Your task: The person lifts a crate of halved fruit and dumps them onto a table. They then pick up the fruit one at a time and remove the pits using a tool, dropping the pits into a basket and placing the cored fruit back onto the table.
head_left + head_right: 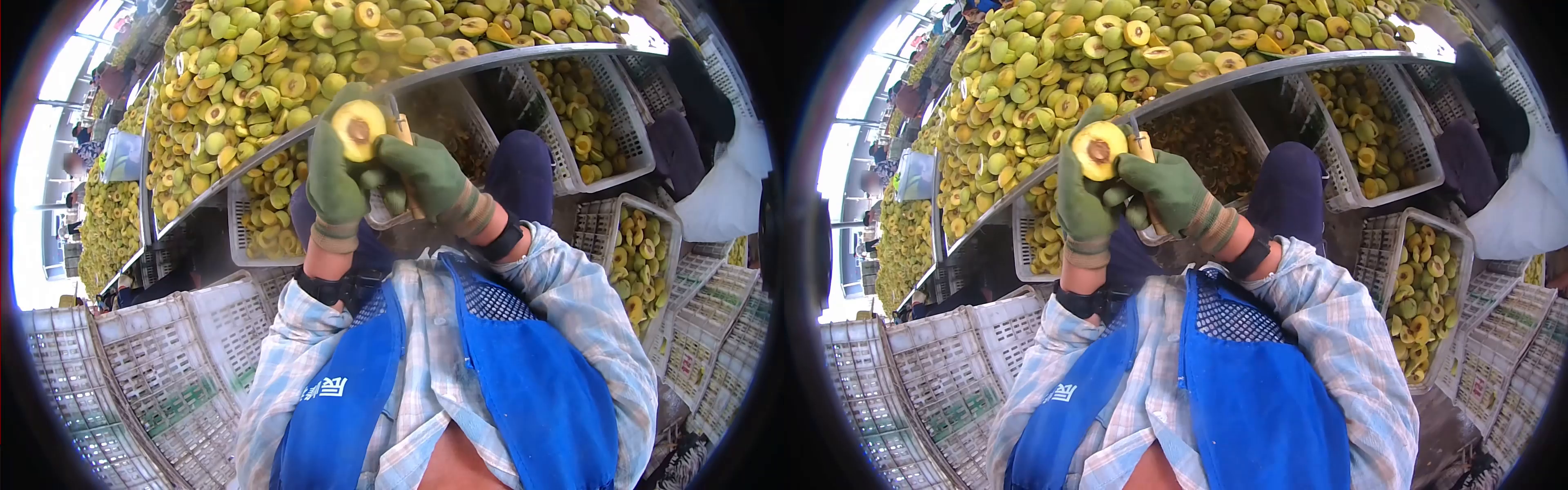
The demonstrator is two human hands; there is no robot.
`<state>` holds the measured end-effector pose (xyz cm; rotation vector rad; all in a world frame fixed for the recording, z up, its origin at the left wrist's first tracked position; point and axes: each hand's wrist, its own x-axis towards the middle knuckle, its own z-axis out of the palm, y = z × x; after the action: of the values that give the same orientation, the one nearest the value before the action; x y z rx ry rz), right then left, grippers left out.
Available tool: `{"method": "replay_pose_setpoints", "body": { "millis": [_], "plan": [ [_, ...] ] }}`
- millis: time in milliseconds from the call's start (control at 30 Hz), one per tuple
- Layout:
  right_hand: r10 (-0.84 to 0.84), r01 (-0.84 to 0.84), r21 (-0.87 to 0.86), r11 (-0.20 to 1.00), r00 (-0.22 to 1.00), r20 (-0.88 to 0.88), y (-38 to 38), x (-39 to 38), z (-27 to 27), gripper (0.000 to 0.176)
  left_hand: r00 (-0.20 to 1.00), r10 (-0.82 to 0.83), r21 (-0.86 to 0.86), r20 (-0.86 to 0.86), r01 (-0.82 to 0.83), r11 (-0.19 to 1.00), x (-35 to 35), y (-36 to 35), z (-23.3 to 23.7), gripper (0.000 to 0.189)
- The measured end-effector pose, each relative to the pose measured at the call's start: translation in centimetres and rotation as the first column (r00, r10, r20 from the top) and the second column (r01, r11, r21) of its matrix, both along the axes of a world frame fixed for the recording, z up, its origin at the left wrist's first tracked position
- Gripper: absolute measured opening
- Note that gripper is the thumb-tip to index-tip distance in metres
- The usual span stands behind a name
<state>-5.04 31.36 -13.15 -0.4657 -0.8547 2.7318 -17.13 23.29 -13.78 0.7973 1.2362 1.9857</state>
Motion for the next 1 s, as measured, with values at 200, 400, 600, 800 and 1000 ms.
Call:
{"method": "replay_pose_setpoints", "body": {
  "millis": [200, 400, 600, 800, 1000],
  "plan": [
    [-0.015, -0.128, 0.481, 0.867, 0.959, 0.282, -1.0, 0.7, 1.3, 0.028, 0.96, -0.047, 0.089, 0.276, 0.023, 0.996, 0.3, -0.4, 0.8, 0.057],
    [0.076, -0.222, 0.417, 0.881, 0.937, 0.34, -1.4, 1.0, 1.6, 0.029, 0.999, -0.002, -0.021, 0.035, 0.003, 1.0, 0.8, -0.1, 1.0, 0.054],
    [0.233, -0.339, 0.283, 0.897, 0.908, 0.349, -1.1, 1.4, 2.0, 0.027, 0.998, 0.029, -0.099, -0.064, -0.036, 0.995, 1.1, -0.3, 1.0, 0.064],
    [0.289, -0.433, 0.385, 0.815, 0.88, 0.378, -0.5, 1.6, 1.4, 0.035, 0.988, -0.01, -0.137, -0.154, -0.011, 0.991, 0.5, -0.5, 0.5, 0.068],
    [0.353, -0.512, 0.369, 0.775, 0.837, 0.419, 0.2, 1.9, 2.2, 0.028, 0.99, -0.065, -0.167, -0.121, 0.044, 0.985, -0.4, -0.6, -0.1, 0.061]
  ]
}}
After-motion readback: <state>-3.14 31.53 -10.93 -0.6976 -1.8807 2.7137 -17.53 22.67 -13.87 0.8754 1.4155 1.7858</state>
